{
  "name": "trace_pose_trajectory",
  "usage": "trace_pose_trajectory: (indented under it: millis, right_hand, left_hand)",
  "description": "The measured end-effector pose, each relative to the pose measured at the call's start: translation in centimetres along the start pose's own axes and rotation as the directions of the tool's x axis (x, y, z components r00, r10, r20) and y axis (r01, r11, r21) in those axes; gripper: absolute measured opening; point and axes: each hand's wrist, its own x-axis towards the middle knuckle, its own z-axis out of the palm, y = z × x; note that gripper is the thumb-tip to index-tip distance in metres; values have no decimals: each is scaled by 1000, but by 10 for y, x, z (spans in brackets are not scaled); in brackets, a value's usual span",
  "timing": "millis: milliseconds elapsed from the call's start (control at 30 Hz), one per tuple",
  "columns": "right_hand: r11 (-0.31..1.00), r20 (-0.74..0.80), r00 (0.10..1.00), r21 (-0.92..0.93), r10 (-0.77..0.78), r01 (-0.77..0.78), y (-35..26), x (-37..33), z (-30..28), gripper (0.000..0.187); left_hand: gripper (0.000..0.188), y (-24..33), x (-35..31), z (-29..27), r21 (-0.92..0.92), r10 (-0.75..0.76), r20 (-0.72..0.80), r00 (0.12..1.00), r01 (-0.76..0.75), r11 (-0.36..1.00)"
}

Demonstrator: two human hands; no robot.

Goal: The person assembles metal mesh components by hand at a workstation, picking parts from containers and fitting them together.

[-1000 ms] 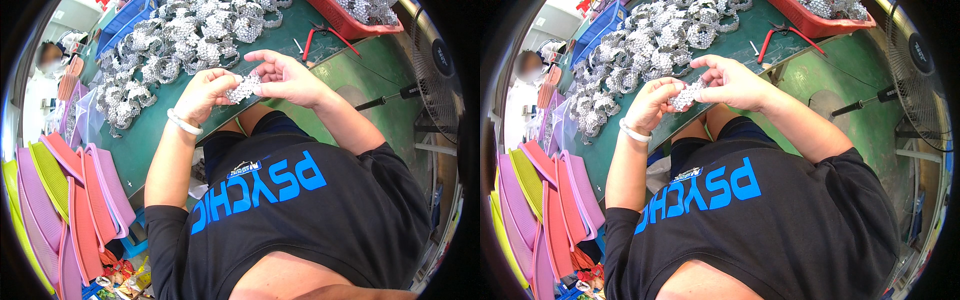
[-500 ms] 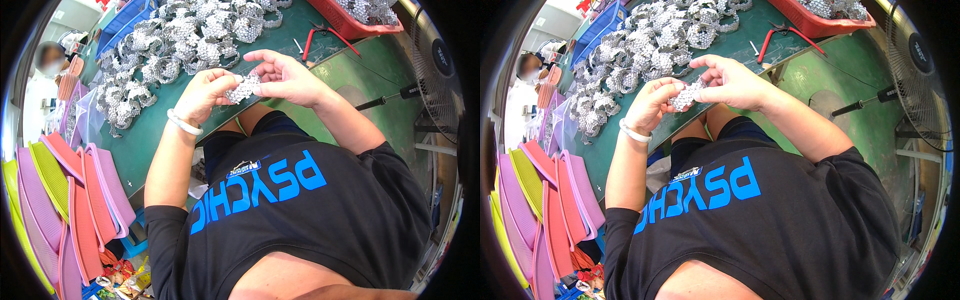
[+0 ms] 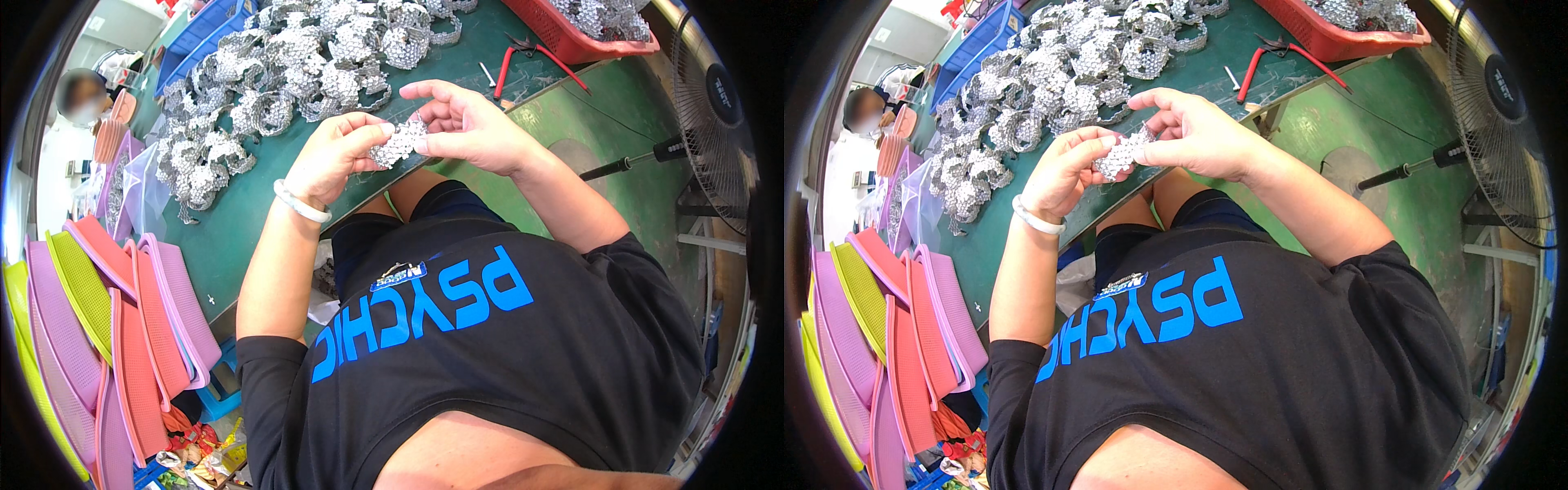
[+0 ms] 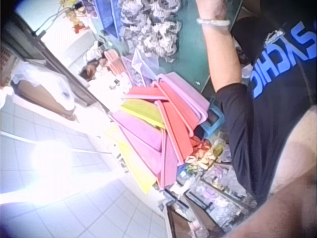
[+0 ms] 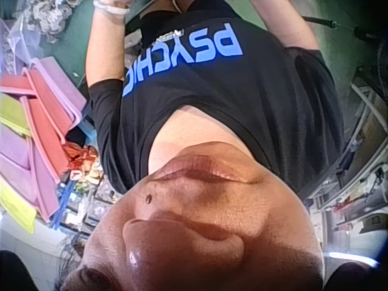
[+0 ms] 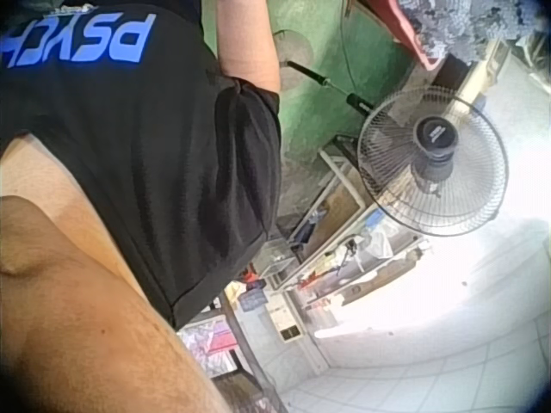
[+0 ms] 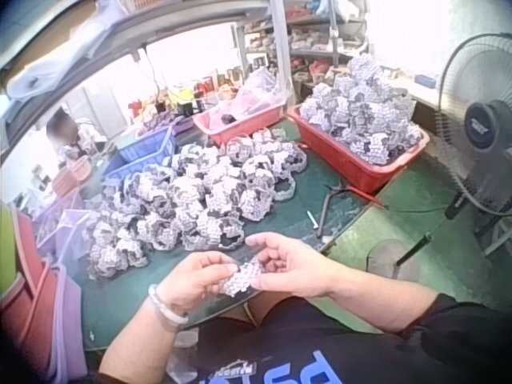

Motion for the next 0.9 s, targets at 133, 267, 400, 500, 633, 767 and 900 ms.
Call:
trace_pose_trajectory:
  millis: [133, 267, 400, 500, 633, 767, 900]
  right_hand:
    - [1000, 1, 1000, 7, -1, 1, 2, 0, 0, 59]
    - [1000, 3, 1000, 14, 3, -3, 2, 0, -1, 58]
    - [1000, 7, 1000, 11, -1, 0, 3, -1, -1, 58]
    - [1000, 4, 1000, 3, -5, 5, 2, -2, -1, 59]
    - [998, -42, 998, 33, -49, 51, 18, 2, -4, 59]
    - [997, -31, 998, 50, -55, 57, 2, 0, -6, 60]
    - [984, -55, 984, 48, -169, 172, -16, 0, -24, 58]
  left_hand:
    - [26, -2, 1, -2, -6, 7, 11, 1000, -7, 1000]
    - [27, -2, 1, -2, 8, 11, 9, 1000, -11, 1000]
    - [22, -1, 0, -1, -21, -13, 22, 1000, 14, 1000]
    - [21, -2, 0, -1, 4, -2, 20, 1000, 2, 1000]
    - [21, -7, 2, -1, 19, 62, -20, 998, -61, 998]
    - [35, -7, 0, 0, -92, 101, -35, 994, -104, 990]
    - [38, -1, -4, 2, -162, 107, -13, 994, -107, 981]
